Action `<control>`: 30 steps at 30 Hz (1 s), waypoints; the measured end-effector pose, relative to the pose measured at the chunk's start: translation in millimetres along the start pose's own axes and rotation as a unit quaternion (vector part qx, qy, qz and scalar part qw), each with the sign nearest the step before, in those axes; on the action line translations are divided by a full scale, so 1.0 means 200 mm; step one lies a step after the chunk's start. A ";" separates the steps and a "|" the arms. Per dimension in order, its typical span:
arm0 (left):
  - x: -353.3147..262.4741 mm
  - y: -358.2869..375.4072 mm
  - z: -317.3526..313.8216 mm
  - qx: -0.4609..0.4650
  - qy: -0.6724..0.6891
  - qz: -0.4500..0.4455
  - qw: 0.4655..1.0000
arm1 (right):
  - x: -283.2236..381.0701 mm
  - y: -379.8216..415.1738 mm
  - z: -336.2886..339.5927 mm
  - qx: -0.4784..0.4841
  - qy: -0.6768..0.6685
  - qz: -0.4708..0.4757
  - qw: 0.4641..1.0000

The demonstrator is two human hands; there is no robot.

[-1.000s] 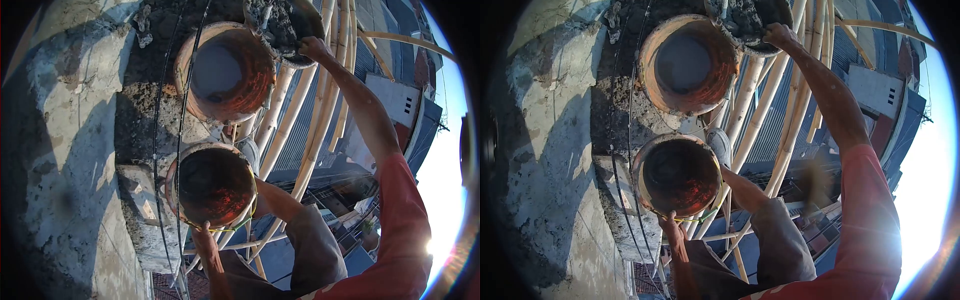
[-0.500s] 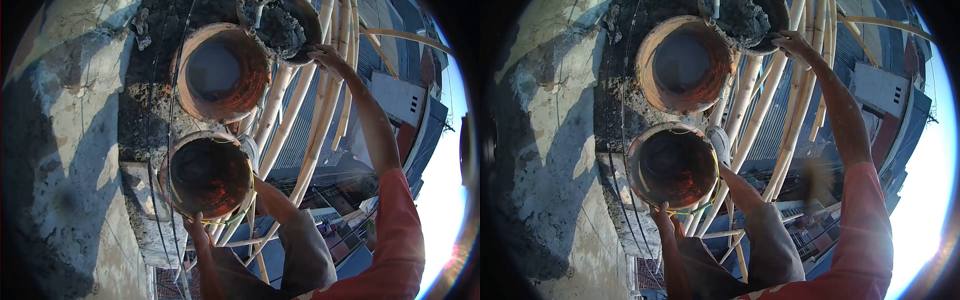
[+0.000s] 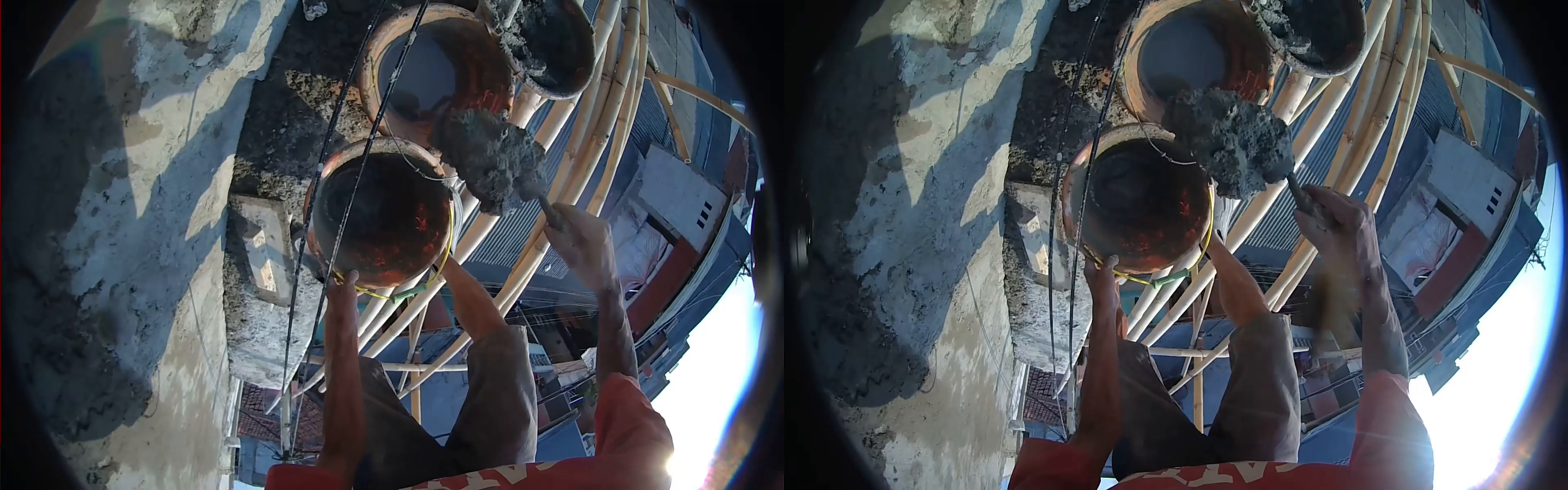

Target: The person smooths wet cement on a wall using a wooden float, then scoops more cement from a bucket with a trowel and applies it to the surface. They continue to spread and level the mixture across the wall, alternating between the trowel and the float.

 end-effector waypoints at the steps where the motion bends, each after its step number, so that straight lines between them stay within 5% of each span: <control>1: 0.00 0.00 0.01 -0.001 0.001 -0.001 1.000 | 0.10 0.04 -0.12 0.015 0.019 0.017 1.000; 6: -0.04 0.05 0.01 0.011 0.001 0.005 1.000 | 0.29 0.08 -0.96 0.035 0.229 0.132 0.964; 10: 0.08 0.02 0.07 -0.001 0.097 0.011 0.995 | 0.33 0.07 -1.16 0.034 0.229 0.162 0.959; 13: 0.13 -0.01 0.07 -0.040 0.109 0.014 0.993 | 0.38 -0.05 -1.06 0.052 0.093 0.243 0.964; 16: 0.29 -0.07 0.16 -0.039 0.053 -0.017 0.998 | 0.29 -0.34 -0.67 -0.057 -0.065 0.138 0.987; 17: 0.26 -0.05 0.14 -0.045 0.080 -0.018 0.996 | 0.18 -0.48 -0.61 0.011 -0.226 -0.042 0.973; 20: 0.05 0.00 0.06 -0.056 0.093 -0.001 0.994 | -0.07 -1.00 -0.70 0.120 -0.485 -0.132 0.856; 23: 0.03 -0.02 0.05 -0.058 0.084 0.022 0.995 | -0.16 -1.42 -0.81 0.184 -0.422 -0.071 0.885; 26: 0.12 -0.12 0.06 -0.058 0.096 0.024 0.993 | -0.41 -1.72 -0.96 0.156 -0.426 -0.145 0.879; 28: 0.12 -0.17 0.06 -0.038 0.125 -0.062 0.989 | -0.69 -1.94 -0.85 -0.069 -0.492 -0.098 0.862; 30: 0.18 -0.19 0.09 -0.060 0.123 -0.021 0.990 | -0.78 -2.06 -0.90 -0.013 -0.571 -0.041 0.820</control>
Point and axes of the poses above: each hand's wrist, its own y-axis away from the middle knuckle, its own z-axis out of the back of the hand, x = y × z, the point moved 8 cm from there along -y, towards the middle knuckle, and after that the axes turned 6 degrees about x, right-handed, at the moved point
